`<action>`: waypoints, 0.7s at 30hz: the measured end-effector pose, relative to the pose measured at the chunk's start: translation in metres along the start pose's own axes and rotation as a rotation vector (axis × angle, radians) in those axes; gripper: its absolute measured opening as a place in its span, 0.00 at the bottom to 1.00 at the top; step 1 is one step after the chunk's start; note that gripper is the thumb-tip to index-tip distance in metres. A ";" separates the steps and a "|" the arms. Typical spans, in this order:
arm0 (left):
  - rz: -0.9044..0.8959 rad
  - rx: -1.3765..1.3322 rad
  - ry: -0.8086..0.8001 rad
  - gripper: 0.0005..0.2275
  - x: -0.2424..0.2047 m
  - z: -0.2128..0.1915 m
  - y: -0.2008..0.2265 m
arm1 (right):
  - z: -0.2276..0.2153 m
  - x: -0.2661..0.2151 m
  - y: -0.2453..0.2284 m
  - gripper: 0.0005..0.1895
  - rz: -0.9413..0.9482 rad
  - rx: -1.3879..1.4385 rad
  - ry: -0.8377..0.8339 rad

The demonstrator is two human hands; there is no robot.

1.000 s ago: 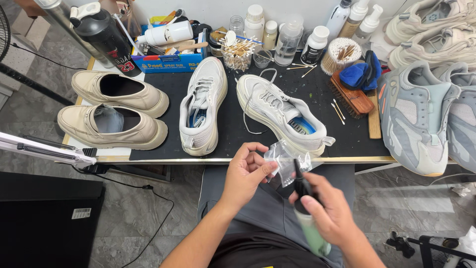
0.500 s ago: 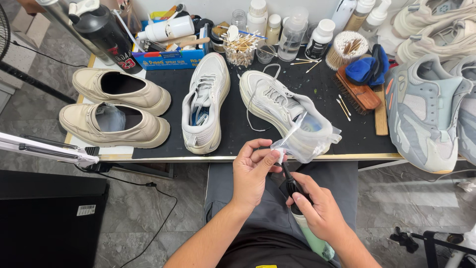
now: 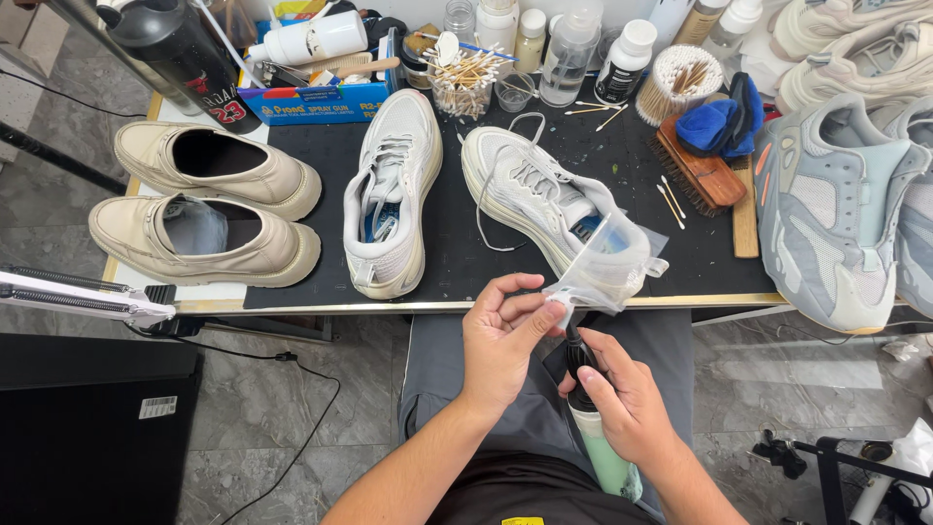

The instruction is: The person places small plastic bags filled with a white substance into the toe box of a pair of white sneakers. They use a green cylindrical tool to press the bags down inside the shoes to maintain their shape. The person handles the shoes and bags by hand, repeating the process for both shoes.

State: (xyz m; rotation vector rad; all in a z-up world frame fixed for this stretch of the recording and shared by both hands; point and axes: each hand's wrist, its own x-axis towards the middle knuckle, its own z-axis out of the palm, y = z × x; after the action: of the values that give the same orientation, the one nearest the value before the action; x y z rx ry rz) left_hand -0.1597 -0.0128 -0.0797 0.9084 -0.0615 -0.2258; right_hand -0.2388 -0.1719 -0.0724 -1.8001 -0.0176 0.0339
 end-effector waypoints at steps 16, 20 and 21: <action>0.021 -0.053 -0.086 0.16 0.011 0.011 -0.003 | -0.010 -0.008 0.003 0.23 -0.051 0.049 -0.006; -0.039 -0.093 -0.095 0.17 0.009 0.012 -0.007 | -0.011 -0.007 0.005 0.23 -0.070 0.085 0.005; -0.037 -0.083 -0.105 0.17 0.008 0.012 -0.008 | -0.011 -0.007 0.006 0.23 -0.075 0.097 0.007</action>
State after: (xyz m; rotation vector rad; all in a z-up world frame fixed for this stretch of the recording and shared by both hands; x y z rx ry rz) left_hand -0.1550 -0.0287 -0.0788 0.8150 -0.1317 -0.3083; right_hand -0.2457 -0.1842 -0.0753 -1.7013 -0.0772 -0.0241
